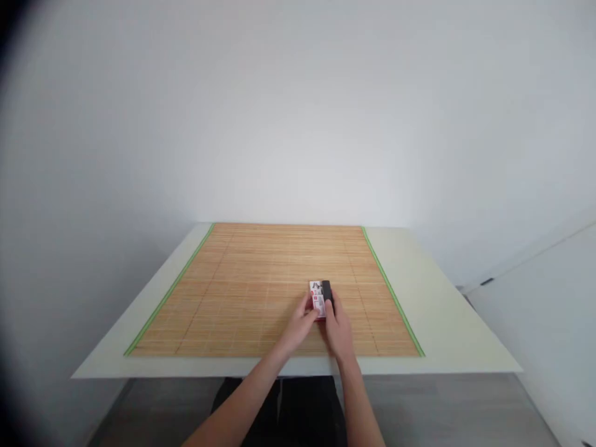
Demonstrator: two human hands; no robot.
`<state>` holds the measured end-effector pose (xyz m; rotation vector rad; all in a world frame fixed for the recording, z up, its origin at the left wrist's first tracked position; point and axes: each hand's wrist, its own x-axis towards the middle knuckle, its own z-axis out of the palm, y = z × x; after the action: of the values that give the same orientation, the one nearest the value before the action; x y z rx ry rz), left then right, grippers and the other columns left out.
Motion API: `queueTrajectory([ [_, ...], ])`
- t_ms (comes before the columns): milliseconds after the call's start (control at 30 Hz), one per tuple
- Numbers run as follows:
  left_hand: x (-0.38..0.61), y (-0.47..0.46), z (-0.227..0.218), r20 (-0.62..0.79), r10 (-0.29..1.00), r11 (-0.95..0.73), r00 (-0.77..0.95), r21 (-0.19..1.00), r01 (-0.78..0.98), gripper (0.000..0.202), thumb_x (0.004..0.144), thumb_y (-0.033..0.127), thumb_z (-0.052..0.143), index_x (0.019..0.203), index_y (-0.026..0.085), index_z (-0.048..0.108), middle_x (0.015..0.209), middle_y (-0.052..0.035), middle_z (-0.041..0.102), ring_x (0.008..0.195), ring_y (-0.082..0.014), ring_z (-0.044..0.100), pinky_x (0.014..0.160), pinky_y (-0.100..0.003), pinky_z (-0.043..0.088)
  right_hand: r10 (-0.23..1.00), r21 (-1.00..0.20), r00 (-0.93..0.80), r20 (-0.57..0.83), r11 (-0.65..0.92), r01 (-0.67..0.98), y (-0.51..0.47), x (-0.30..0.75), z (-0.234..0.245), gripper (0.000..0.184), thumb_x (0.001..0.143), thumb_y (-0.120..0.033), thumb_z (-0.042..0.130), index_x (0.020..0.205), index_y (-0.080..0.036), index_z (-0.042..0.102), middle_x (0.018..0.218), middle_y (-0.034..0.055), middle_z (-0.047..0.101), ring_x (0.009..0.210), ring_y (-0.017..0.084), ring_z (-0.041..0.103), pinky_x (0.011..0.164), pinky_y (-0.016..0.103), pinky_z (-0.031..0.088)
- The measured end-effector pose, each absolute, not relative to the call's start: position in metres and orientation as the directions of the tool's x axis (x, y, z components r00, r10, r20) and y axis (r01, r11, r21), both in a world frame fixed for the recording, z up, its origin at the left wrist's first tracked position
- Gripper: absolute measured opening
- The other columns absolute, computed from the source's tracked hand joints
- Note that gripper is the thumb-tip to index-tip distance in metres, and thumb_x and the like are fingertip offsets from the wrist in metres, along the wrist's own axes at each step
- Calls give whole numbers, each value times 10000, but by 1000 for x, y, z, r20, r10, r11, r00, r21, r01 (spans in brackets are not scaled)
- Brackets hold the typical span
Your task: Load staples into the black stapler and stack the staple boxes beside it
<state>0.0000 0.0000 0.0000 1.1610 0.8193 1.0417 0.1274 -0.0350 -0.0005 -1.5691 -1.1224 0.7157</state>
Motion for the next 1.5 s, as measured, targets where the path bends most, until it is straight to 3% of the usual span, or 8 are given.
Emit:
queueTrajectory([
  [167,-71,5,6,57,972,-81,226,991,102,494,866,238,665,1353,222,583,1250,-89,694,1129,-246,663,1020,-413,521,958,-973,273,87,22,231,-30,68,0,594,1015,-613,455,1500,-280,536,1550,61,527,1431,273,497,1236,500,336],
  [267,-93,2,6,144,976,-196,162,906,376,595,810,215,703,1387,215,560,1281,-105,657,1192,-277,614,1066,-442,479,961,-977,255,105,52,206,-33,50,0,544,1036,-583,429,1473,-290,566,1522,56,559,1412,261,520,1227,494,355],
  [400,-101,-9,7,222,973,-219,68,778,589,743,828,194,654,1533,212,422,1447,-145,536,1346,-307,507,1143,-464,405,942,-964,294,162,87,253,-42,41,1,514,1057,-538,401,1455,-270,585,1463,78,614,1359,260,569,1196,494,395],
  [500,-102,-17,12,251,968,-196,19,707,680,646,872,228,626,1500,252,478,1367,-124,567,1290,-301,540,1084,-440,445,935,-953,299,192,106,284,-46,39,2,507,1054,-519,416,1455,-259,585,1467,88,609,1347,261,577,1183,483,414],
  [633,-111,-19,18,246,969,-182,14,674,716,421,895,294,638,1316,286,638,1143,-80,628,1103,-270,615,971,-399,493,931,-953,295,215,133,273,-45,39,0,489,1056,-497,412,1441,-256,594,1462,89,613,1345,257,579,1184,480,417],
  [967,-153,47,17,283,956,-132,-82,659,740,371,898,354,640,1238,219,699,1106,-94,642,1055,-262,614,979,-405,484,924,-947,320,209,110,301,-44,39,-3,488,1045,-480,429,1430,-233,599,1444,103,627,1328,262,594,1169,485,439],
  [1267,-183,-12,-7,360,924,-89,-129,532,842,367,912,334,611,1265,264,681,1170,-91,613,1149,-306,566,1041,-480,463,930,-944,304,208,110,310,-43,39,-7,503,1036,-464,430,1464,-238,565,1471,94,604,1357,265,570,1198,499,405],
  [1500,-163,-31,16,368,929,-153,-43,487,860,455,950,343,590,1399,267,582,1315,-118,582,1243,-330,519,1100,-523,411,932,-905,263,251,130,406,-43,33,-5,553,995,-482,514,1494,-244,506,1466,110,589,1344,288,559,1157,507,430],
])
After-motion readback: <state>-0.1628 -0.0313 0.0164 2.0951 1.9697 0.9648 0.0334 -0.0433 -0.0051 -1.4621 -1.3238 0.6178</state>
